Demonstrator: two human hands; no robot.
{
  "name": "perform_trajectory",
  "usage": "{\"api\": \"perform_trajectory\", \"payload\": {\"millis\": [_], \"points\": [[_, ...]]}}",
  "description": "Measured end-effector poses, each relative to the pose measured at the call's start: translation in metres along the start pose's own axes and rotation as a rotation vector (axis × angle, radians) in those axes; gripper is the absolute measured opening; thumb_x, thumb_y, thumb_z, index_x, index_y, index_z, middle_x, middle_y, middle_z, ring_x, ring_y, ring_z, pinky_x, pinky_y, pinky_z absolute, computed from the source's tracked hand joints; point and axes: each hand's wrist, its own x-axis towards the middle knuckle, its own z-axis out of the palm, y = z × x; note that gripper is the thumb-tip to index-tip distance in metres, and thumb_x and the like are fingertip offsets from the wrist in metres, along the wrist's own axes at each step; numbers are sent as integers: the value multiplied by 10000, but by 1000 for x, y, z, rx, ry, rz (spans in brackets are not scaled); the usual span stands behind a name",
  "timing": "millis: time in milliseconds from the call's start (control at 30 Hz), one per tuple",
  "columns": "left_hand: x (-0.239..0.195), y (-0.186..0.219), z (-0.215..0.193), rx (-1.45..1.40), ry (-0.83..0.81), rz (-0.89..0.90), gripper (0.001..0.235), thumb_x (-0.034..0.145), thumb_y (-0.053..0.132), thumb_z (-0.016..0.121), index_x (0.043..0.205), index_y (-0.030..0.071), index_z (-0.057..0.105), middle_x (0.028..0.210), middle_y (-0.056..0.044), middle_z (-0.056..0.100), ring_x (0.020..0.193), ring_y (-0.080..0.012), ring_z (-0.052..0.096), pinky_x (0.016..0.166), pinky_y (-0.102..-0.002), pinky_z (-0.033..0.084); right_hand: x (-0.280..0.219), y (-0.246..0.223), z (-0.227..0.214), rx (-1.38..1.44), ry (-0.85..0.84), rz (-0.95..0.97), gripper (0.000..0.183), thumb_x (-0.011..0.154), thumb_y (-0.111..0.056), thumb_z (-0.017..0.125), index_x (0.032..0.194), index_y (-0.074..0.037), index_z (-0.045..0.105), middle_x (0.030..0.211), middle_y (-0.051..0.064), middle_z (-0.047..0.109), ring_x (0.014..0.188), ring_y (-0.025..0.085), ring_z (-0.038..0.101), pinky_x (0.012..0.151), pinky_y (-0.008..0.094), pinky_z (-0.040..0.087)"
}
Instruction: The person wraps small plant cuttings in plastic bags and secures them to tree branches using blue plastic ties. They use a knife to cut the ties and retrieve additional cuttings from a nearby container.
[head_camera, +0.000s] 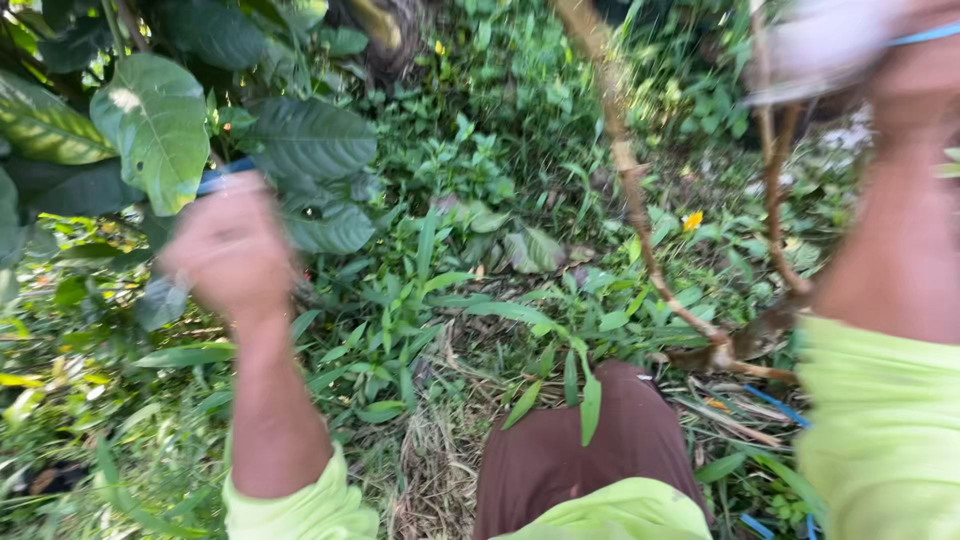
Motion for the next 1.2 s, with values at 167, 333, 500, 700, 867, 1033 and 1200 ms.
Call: {"api": "perform_trajectory", "payload": {"millis": [167,333,500,700,867,1033,1200], "points": [[-40,-23,109,-154,-286,-187,523,925,134,700,1433,103,579,1324,-142,632,1188,-255,673,987,-352,587,22,14,6,246,333,-19,228,1179,-251,594,1084,-68,499,769,48,536,613,124,488,587,281,423],[-80,-5,231,-1165,-252,-422,1480,593,677,877,1691,157,31,1720,-170,185,1605,-383,253,1239,-572,287,-25,4,49,532,369,132,238,1215,-284,575,1115,-99,462,770,44,533,611,106,469,581,259,382],[-169,2,286,-1053,-385,-326,1289,806,807,637,1689,54,76,1730,-226,204,1608,-388,228,1268,-514,257,-74,-14,77,797,486,129,264,1216,-287,550,1070,-93,449,743,46,499,548,137,463,663,325,457],[-377,-85,278,-336,-808,-575,772,1062,591,489,1534,-13,397,1572,-275,423,1476,-384,398,1197,-477,349,-191,-68,75,602,290,382,261,1194,-284,512,1032,-95,434,728,79,504,531,164,485,761,371,514],[-457,-16,217,-1364,-463,-980,765,1028,617,521,1549,63,438,1517,-144,526,1303,-234,620,999,-411,573,-259,-115,119,854,45,526,223,1105,-266,591,1028,-81,493,720,70,592,582,163,583,785,377,516],[-437,40,155,-1105,-626,-981,652,949,420,676,1480,93,486,1005,-113,651,757,-183,671,648,-380,556,-311,-128,159,533,-488,854,99,1049,-123,533,982,-52,523,787,57,625,635,90,581,586,265,493],[-438,30,110,-927,-797,-656,291,1043,373,661,1103,107,762,885,-52,763,767,-121,738,707,-329,569,-340,-131,161,432,-407,981,95,1049,-75,548,998,-37,478,805,51,570,661,89,513,600,266,446]]}}
